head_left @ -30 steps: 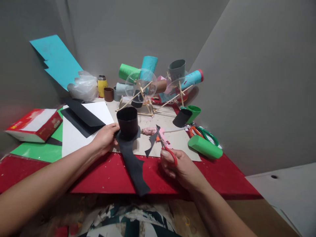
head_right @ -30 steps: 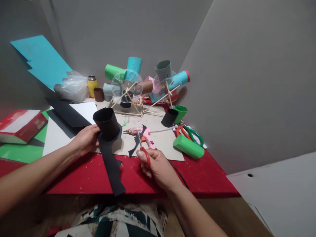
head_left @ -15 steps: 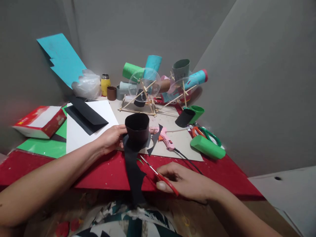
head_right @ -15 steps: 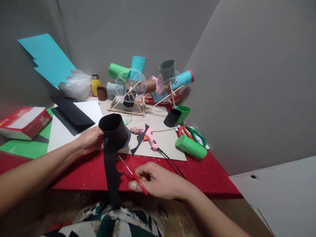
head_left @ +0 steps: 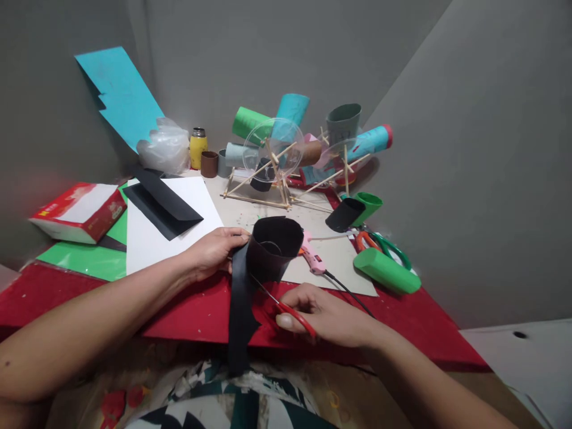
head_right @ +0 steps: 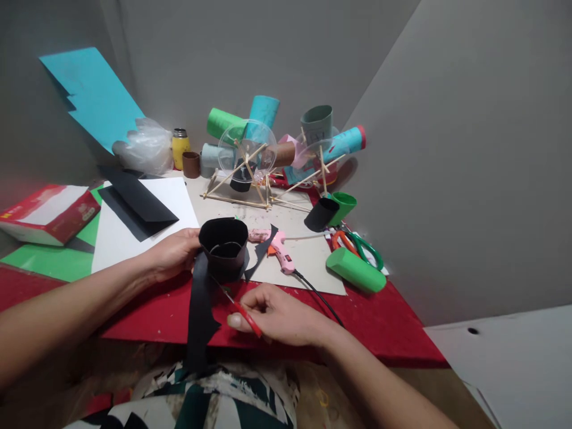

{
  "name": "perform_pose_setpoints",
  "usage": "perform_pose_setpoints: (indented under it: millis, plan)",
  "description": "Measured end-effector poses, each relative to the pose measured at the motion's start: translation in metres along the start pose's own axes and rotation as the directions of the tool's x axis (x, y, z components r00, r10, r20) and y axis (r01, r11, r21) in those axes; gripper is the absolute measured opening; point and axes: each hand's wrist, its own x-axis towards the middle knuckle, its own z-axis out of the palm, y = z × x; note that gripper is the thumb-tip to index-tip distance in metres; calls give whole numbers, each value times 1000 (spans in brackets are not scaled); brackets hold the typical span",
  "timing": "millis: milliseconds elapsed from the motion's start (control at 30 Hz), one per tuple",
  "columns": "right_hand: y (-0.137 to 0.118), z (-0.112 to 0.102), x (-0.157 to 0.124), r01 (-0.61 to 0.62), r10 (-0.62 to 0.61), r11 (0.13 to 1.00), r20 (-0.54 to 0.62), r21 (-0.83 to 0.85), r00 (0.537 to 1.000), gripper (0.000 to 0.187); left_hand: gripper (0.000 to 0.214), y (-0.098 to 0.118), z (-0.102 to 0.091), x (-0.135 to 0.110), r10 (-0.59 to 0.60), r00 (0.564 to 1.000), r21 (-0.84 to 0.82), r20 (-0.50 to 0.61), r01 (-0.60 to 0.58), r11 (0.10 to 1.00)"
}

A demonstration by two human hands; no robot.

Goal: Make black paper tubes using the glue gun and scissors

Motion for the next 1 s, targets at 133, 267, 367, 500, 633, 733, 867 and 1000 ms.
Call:
perform_pose_setpoints:
  millis: [133, 267, 367, 500, 633, 733, 867, 1000]
  plan:
    - [9, 2, 3, 3, 4, 996, -89, 85, 996, 54, 11, 0, -1, 1, 8, 1000, -35, -5, -8, 999]
    - [15, 6, 2, 34, -13, 986, -128, 165, 992, 54, 12, 1, -1, 1, 7, 1000, -28, -10, -7, 1000]
    - [15, 7, -1, 42, -19, 978, -112, 206, 994, 54, 18, 2, 1, 0, 2, 1000, -23, -16, -2, 1000]
    - [11, 6, -1, 26, -20, 980, -33, 200, 999, 53, 15, 4, 8, -4, 19, 999, -25, -49, -21, 999]
    - [6, 6, 4, 49, -48, 987, -14, 156, 999, 55, 12, 4, 13, -6, 36, 996, -44, -76, -40, 998]
    - [3, 6, 8, 58, -56, 988, -19, 142, 998, 54, 12, 0, 11, -4, 43, 995, -62, -85, -48, 997]
    - [3, 7, 11, 59, -56, 986, -23, 153, 998, 54, 12, -6, 7, 2, 37, 995, -87, -87, -45, 995]
    - [6, 8, 12, 67, -57, 980, -62, 186, 996, 55, 12, -7, 5, 4, 42, 994, -89, -103, -52, 995]
